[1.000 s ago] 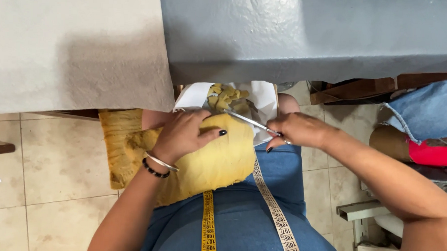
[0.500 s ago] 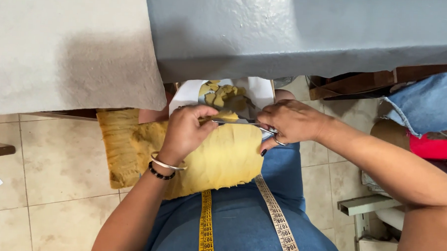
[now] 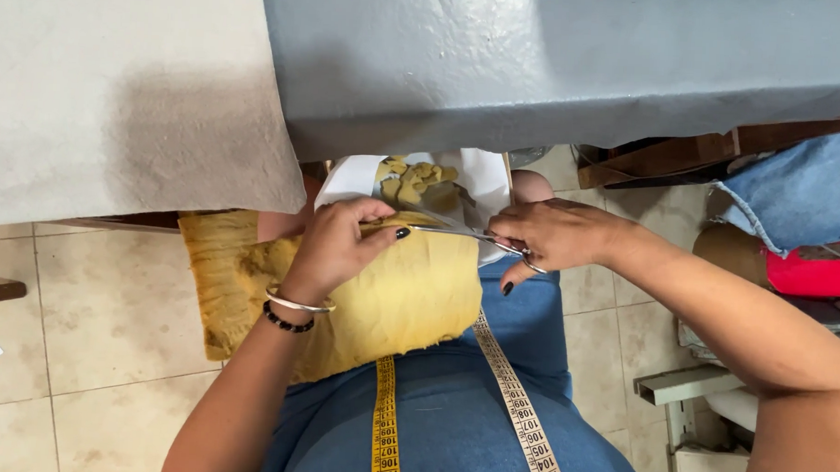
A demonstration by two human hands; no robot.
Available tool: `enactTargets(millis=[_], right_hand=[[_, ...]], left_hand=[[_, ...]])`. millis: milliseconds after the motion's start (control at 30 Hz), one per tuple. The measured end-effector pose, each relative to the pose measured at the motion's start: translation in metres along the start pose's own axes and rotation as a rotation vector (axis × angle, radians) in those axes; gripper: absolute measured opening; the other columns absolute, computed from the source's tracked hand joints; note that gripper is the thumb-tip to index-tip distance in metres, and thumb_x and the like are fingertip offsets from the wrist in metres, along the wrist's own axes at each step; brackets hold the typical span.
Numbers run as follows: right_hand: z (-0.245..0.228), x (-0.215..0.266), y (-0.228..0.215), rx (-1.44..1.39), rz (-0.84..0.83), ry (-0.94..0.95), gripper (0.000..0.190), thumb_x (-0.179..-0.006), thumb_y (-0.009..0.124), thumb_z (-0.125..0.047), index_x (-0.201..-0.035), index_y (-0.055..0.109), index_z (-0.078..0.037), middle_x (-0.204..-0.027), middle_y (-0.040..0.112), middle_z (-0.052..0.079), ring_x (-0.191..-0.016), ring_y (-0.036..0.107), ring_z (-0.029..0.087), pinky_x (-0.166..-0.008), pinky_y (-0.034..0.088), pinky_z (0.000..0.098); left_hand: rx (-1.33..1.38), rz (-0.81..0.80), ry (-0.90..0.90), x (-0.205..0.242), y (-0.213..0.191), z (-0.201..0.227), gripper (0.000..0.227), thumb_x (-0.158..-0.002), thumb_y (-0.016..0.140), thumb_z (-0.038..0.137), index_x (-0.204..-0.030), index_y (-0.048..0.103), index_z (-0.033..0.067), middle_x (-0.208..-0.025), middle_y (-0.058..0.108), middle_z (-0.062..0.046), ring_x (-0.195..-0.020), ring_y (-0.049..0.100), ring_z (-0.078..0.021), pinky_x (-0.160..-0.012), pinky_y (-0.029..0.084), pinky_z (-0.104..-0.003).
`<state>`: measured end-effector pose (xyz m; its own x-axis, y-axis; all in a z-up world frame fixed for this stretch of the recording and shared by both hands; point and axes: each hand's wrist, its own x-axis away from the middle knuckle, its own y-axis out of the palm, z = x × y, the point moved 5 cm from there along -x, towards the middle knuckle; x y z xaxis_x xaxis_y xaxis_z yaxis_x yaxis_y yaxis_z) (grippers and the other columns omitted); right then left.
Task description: Trimming and cutting small pieces of yellow foam using scissors at a sewing workstation.
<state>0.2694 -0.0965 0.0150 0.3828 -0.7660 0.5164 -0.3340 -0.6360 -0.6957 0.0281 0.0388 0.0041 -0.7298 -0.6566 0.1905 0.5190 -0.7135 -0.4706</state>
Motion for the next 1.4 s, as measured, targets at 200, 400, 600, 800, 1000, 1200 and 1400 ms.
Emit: enactTargets(millis=[200, 400, 600, 800, 1000, 1200, 1400], right_hand=[[-0.011, 0.012, -0.01, -0.035, -0.06, 0.045, 0.074, -0.068, 0.078, -0.076, -0.099, 0.054, -0.013, -0.088, 0.062, 0.011, -0.092, 0.07, 0.041, -0.07, 0.058, 0.059], [-0.015, 0.015, 0.003, -0.027, -0.106, 0.107, 0.086, -0.065, 0.071, -0.087, -0.109, 0.056, -0.015, -0.098, 0.066, 0.012, -0.098, 0.07, 0.041, -0.078, 0.059, 0.0604], [-0.019, -0.011, 0.021, 0.085, 0.021, 0.004, 0.079, -0.068, 0.071, -0.084, -0.105, 0.055, -0.016, -0.093, 0.063, 0.007, -0.089, 0.072, 0.037, -0.073, 0.059, 0.0559], [-0.009, -0.016, 0.045, -0.054, 0.203, -0.018, 0.052, -0.083, 0.069, -0.066, -0.089, 0.053, -0.016, -0.076, 0.06, 0.006, -0.074, 0.072, 0.036, -0.064, 0.059, 0.0511], [-0.002, -0.011, 0.039, -0.195, 0.218, 0.016, 0.045, -0.082, 0.075, -0.057, -0.083, 0.054, -0.017, -0.07, 0.062, 0.006, -0.07, 0.072, 0.033, -0.06, 0.058, 0.0457], [-0.029, 0.019, 0.002, -0.245, 0.099, 0.007, 0.057, -0.086, 0.075, -0.059, -0.099, 0.054, -0.007, -0.087, 0.068, 0.022, -0.084, 0.072, 0.045, -0.069, 0.06, 0.0557], [-0.048, 0.006, 0.015, -0.125, 0.069, 0.012, 0.082, -0.071, 0.068, -0.086, -0.106, 0.055, -0.013, -0.094, 0.062, 0.012, -0.091, 0.07, 0.04, -0.073, 0.059, 0.0567]], left_hand=[[-0.029, -0.18, -0.018, 0.006, -0.02, 0.033, 0.06, -0.076, 0.083, 0.046, -0.121, 0.072, 0.0078, -0.114, 0.076, -0.02, -0.115, 0.067, -0.042, -0.099, 0.051, -0.053], [-0.034, -0.139, 0.027, 0.009, -0.016, 0.021, 0.049, -0.074, 0.087, 0.039, -0.111, 0.077, 0.0087, -0.104, 0.078, -0.016, -0.105, 0.071, -0.0383, -0.09, 0.056, -0.045], [0.029, -0.04, 0.036, 0.006, 0.015, -0.015, 0.04, -0.073, 0.087, 0.036, -0.107, 0.079, 0.0157, -0.097, 0.079, -0.006, -0.099, 0.074, -0.0282, -0.082, 0.057, -0.038], [0.067, 0.1, -0.077, 0.005, 0.007, -0.024, 0.032, -0.072, 0.089, 0.038, -0.098, 0.081, 0.0196, -0.083, 0.078, -0.004, -0.081, 0.075, -0.0223, -0.069, 0.057, -0.032], [-0.012, 0.089, -0.101, 0.008, -0.007, -0.018, 0.029, -0.073, 0.087, 0.041, -0.097, 0.081, 0.0244, -0.076, 0.076, -0.005, -0.076, 0.074, -0.0253, -0.064, 0.056, -0.033], [-0.097, -0.046, -0.282, 0.02, -0.048, 0.007, 0.05, -0.08, 0.073, 0.056, -0.123, 0.069, 0.0311, -0.091, 0.079, -0.014, -0.1, 0.073, -0.0331, -0.088, 0.056, -0.042], [-0.094, -0.113, -0.25, 0.021, -0.05, 0.039, 0.051, -0.079, 0.073, 0.053, -0.123, 0.068, 0.029, -0.097, 0.078, -0.019, -0.1, 0.074, -0.0373, -0.086, 0.056, -0.043]])
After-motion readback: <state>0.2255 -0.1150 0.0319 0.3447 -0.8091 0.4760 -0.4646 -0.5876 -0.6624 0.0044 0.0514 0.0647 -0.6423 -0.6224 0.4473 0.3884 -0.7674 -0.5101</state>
